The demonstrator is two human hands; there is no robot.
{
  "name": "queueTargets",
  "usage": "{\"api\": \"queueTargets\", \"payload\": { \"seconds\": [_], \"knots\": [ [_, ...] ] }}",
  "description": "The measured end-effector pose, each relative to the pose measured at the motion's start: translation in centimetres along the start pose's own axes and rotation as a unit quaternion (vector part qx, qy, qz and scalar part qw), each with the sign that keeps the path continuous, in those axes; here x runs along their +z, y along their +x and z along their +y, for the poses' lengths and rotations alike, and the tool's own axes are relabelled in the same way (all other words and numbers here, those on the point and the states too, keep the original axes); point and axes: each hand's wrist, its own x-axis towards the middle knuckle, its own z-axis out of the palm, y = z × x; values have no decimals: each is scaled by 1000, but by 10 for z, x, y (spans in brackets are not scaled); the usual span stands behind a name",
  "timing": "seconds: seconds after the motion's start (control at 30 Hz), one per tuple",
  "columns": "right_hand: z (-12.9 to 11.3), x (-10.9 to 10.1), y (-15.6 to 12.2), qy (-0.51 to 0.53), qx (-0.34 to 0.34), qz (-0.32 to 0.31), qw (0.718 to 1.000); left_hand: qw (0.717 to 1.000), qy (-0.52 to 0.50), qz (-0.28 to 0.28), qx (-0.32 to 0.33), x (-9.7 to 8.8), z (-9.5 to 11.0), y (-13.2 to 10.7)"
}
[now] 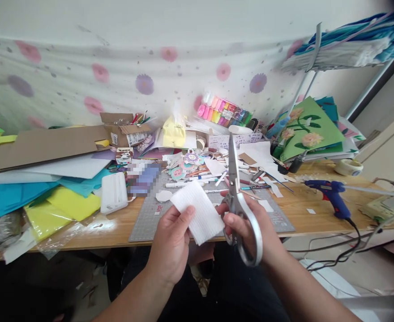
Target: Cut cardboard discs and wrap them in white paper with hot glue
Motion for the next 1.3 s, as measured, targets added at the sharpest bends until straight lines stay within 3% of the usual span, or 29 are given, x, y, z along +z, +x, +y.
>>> {"api": "queueTargets", "payload": {
  "seconds": [0.2,0.4,0.57,0.8,0.93,1.13,1.3],
  "knots": [
    [1,17,2,38,69,-1,997,999,36,4,-1,-6,1,-2],
    [0,18,-1,-3,71,12,997,999,48,5,15,-4,1,9],
    [1,19,-1,-1,47,8,999,996,55,51,46,-2,0,15],
    [13,32,-4,23,68,-4,997,988,59,112,87,-4,-5,19],
    [14,34,-6,2,42,17,999,993,27,100,55,-3,-3,18],
    [7,28,-4,0,45,24,999,997,62,-22,-27,-9,1,8],
    [18,13,-15,13,-18,-25,999,998,18,34,-51,-13,8,8]
  ]
}}
